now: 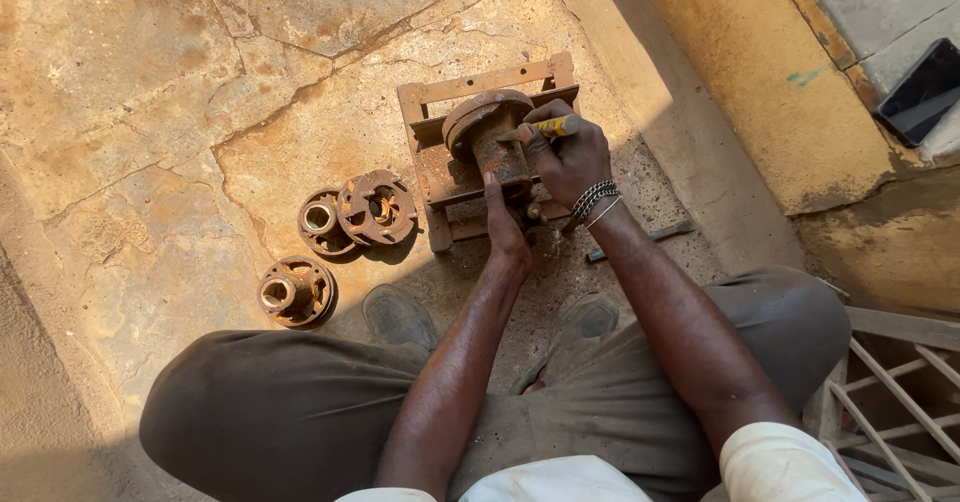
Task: The person sits on the ground and uses a yellow-handled scraper to remove rust and debris from a metal part clamped in a wooden jig. Several similar metal parts are visible nearby on the floor.
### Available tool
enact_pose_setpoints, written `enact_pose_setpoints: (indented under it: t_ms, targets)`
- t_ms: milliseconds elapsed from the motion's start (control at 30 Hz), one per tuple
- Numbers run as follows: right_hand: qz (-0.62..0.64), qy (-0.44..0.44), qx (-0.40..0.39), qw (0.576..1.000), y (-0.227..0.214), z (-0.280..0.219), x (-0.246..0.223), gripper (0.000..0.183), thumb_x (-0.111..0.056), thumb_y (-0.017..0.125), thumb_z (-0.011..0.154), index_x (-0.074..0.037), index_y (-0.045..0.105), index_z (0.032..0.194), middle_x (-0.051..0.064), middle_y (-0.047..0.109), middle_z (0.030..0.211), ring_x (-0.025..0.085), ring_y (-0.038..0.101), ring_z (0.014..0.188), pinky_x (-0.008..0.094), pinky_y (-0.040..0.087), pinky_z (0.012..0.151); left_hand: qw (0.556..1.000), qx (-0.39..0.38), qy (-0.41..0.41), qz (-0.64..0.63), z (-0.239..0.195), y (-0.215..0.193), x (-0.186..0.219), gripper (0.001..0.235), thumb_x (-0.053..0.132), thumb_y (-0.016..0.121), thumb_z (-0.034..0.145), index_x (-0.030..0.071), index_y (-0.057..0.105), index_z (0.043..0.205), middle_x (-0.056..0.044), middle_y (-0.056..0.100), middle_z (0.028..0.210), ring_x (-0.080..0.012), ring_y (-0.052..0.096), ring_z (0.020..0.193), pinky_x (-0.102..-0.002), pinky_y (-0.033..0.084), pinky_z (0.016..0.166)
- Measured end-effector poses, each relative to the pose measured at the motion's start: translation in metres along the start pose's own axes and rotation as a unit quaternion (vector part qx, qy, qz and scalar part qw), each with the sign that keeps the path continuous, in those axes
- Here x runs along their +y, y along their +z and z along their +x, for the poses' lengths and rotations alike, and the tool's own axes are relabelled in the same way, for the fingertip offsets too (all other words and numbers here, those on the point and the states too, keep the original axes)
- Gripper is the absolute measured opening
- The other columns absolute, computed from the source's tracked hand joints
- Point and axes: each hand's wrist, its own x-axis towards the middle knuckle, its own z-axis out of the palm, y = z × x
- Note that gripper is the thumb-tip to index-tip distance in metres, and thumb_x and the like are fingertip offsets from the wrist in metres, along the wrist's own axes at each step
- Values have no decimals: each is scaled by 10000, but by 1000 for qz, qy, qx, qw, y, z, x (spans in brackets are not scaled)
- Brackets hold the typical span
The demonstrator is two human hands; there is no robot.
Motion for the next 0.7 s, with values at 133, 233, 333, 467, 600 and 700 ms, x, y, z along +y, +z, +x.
enact_pose_setpoints:
  t_ms: [133,233,333,467,600,700]
  targets:
    - [105,68,26,992,-3,-3,3,181,-222,708,1066,-43,699,1096,75,716,848,117,677,756,273,537,665,1000,-11,10,10,1,-6,-2,754,741,386,962,65,629,1194,-17,584,810,-98,546,637,-328,530,584]
    - [171,38,83,981,-3,-5,6,174,-209,695,1082,-41,680,1127,89,699,913,127,657,779,291,541,681,999,-8,-11,32,2,-12,-5,797,780,457,921,52,651,1182,0,550,761,-90,534,621,-290,497,571]
    - [40,66,21,997,4,-1,5,148,-202,710,1034,-58,707,1068,62,732,873,128,696,773,289,553,668,998,-20,-28,49,2,-18,-2,817,810,487,913,38,594,1156,16,473,717,-86,500,611,-290,428,524]
    - [-30,104,29,994,4,2,11,174,-254,721,1048,-80,725,1044,44,738,770,139,722,708,286,546,634,997,-33,-16,67,10,-22,-2,847,818,515,889,20,596,1163,-7,483,771,-85,485,623,-293,458,535]
    - [111,-26,64,991,3,-2,11,197,-284,706,1134,-88,706,1118,100,738,954,196,717,836,296,572,742,994,5,-10,109,15,-25,-11,898,818,532,849,-6,602,1200,-30,552,887,-77,500,668,-297,502,557]
    - [-84,40,-13,996,-2,3,5,186,-296,723,1031,-114,763,1025,56,772,804,154,722,675,280,535,586,987,16,-4,159,20,-22,-11,937,832,517,828,-20,611,1207,-34,576,869,-94,530,657,-290,501,544]
